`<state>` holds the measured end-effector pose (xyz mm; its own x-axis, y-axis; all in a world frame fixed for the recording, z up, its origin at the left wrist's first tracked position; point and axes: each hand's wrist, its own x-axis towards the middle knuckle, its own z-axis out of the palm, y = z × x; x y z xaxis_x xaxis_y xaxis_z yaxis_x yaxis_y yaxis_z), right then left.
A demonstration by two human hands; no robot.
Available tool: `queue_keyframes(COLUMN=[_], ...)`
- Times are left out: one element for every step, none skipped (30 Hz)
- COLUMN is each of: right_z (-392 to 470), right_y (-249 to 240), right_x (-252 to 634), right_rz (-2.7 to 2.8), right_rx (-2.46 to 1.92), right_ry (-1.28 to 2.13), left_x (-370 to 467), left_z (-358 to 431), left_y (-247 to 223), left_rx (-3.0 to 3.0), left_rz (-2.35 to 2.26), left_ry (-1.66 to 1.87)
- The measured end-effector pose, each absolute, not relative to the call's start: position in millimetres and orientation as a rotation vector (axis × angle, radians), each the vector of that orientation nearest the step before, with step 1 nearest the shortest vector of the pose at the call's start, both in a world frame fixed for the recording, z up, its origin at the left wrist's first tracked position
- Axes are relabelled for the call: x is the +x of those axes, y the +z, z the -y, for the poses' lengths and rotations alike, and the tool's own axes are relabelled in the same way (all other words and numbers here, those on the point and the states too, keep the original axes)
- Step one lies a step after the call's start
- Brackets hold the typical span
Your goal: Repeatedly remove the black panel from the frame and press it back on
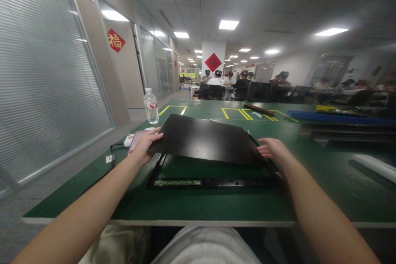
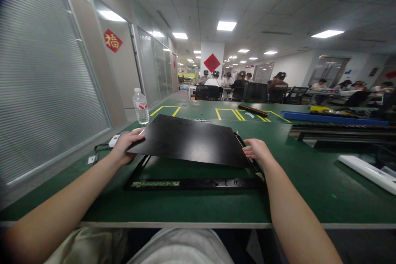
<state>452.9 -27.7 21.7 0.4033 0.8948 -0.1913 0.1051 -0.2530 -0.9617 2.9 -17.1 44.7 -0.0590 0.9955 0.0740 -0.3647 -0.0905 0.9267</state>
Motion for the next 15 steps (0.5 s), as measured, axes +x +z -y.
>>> queue_keyframes(right_z=[27, 26, 25, 24, 23, 23, 23, 23, 23, 23, 23, 23, 23, 23, 22], right_y=[21, 20, 19, 18, 18, 17, 16, 16, 16, 16, 17, 17, 16, 16, 16], right_x=[453, 453, 454, 454, 454, 454, 454, 454, 454, 454, 454, 455, 456, 458, 460], right_rz=[0.892, 0.898, 0.910, 0.926, 0.939, 0.947, 0.952, 0.954, 0.958, 0.965, 0.976, 0.992, 1.013, 1.041, 1.075], right_rx=[-1.676, -1.696, -1.716, -1.732, -1.745, -1.754, -1.760, -1.765, -1.773, -1.785, -1.801, -1.822, -1.847, -1.873, -1.900], right_ry=[0.954, 0.926, 0.898, 0.873, 0.851, 0.834, 0.821, 0.810, 0.800, 0.788, 0.774, 0.757, 0.737, 0.715, 0.689], left_x=[4, 5, 5, 5, 5, 4, 4, 3, 3, 2, 2, 2, 2, 2, 2], left_z=[18, 18, 18, 18, 18, 18, 17, 16, 15, 14, 14, 13, 13, 13, 14], left_y=[44, 43, 42, 42, 41, 39, 38, 37, 36, 35, 34, 33, 32, 32, 32], left_rx=[0.965, 0.969, 0.975, 0.982, 0.989, 0.996, 1.001, 1.005, 1.007, 1.009, 1.012, 1.017, 1.024, 1.031, 1.038], left_rz=[-0.940, -0.960, -0.973, -0.982, -0.987, -0.990, -0.993, -0.999, -1.011, -1.024, -1.035, -1.043, -1.049, -1.052, -1.053], left_ry=[1.447, 1.433, 1.418, 1.404, 1.395, 1.388, 1.382, 1.378, 1.373, 1.369, 1.365, 1.360, 1.356, 1.350, 1.345])
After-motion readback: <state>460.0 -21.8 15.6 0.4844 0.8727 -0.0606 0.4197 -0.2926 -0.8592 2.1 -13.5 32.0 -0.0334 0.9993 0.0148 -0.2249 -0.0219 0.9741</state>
